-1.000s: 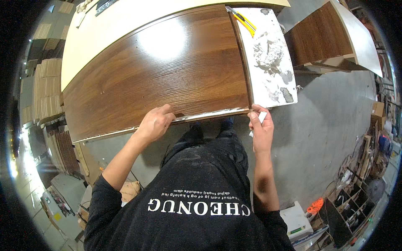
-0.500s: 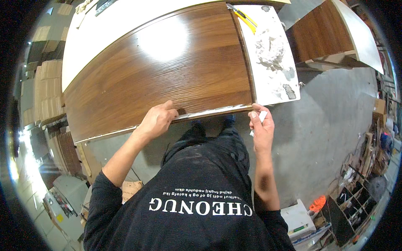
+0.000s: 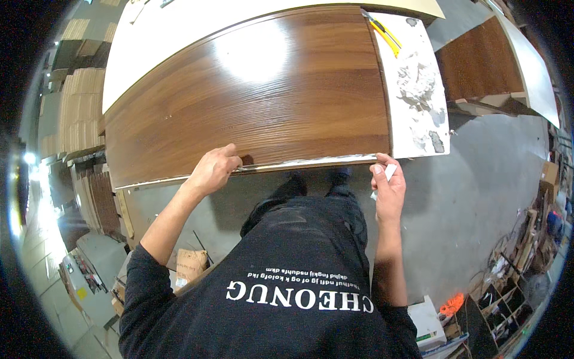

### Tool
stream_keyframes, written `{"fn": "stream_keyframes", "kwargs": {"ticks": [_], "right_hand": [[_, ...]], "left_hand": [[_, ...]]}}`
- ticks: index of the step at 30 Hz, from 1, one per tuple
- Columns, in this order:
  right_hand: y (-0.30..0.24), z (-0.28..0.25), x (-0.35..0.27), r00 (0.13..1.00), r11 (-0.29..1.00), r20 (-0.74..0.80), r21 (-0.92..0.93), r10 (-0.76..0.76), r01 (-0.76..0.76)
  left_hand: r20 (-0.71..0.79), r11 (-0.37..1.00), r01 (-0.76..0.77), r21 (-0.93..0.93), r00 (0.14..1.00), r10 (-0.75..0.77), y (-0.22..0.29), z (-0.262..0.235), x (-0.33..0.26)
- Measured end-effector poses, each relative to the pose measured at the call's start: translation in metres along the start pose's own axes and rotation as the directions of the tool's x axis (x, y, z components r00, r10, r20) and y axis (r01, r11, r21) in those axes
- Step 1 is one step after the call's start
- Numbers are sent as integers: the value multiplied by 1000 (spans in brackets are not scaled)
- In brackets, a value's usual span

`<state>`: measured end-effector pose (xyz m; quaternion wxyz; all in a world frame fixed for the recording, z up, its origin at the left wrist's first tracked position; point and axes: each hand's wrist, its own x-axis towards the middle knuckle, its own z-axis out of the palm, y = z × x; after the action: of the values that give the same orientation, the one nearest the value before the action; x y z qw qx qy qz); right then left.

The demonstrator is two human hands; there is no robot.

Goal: Applying edge treatment or adhesive to wood panels in a furniture factory.

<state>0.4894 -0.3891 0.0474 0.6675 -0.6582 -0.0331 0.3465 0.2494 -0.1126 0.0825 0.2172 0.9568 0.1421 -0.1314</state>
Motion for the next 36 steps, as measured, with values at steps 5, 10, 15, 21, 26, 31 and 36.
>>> {"fn": "stream_keyframes", "kwargs": {"ticks": [5, 10, 15, 21, 26, 31, 36], "right_hand": [[-4, 4, -3, 1000, 999, 17, -45, 9, -9], [-5, 4, 3, 1000, 997, 16, -72, -1, 2], [-15, 18, 6, 998, 997, 56, -80, 12, -7], [-16, 26, 6, 999, 996, 53, -87, 8, -3], [-11, 20, 2, 999, 999, 46, -45, -17, 19], [-9, 13, -4, 999, 999, 20, -46, -27, 28], [-7, 5, -8, 1000, 999, -12, -44, -9, 8]], "left_hand": [[-71, 979, 186, -79, 979, -191, -29, -17, -33], [-102, 822, 371, -431, 886, -453, -32, -28, -54], [-210, 859, 324, -396, 879, -428, -17, -3, -52], [-406, 992, 82, -92, 907, -113, 14, 19, -24], [-439, 998, -65, -23, 897, 48, 28, 35, 2], [-401, 964, -173, 200, 884, 241, 27, 38, 9], [-394, 960, -133, 246, 892, 224, 15, 39, -8]]}}
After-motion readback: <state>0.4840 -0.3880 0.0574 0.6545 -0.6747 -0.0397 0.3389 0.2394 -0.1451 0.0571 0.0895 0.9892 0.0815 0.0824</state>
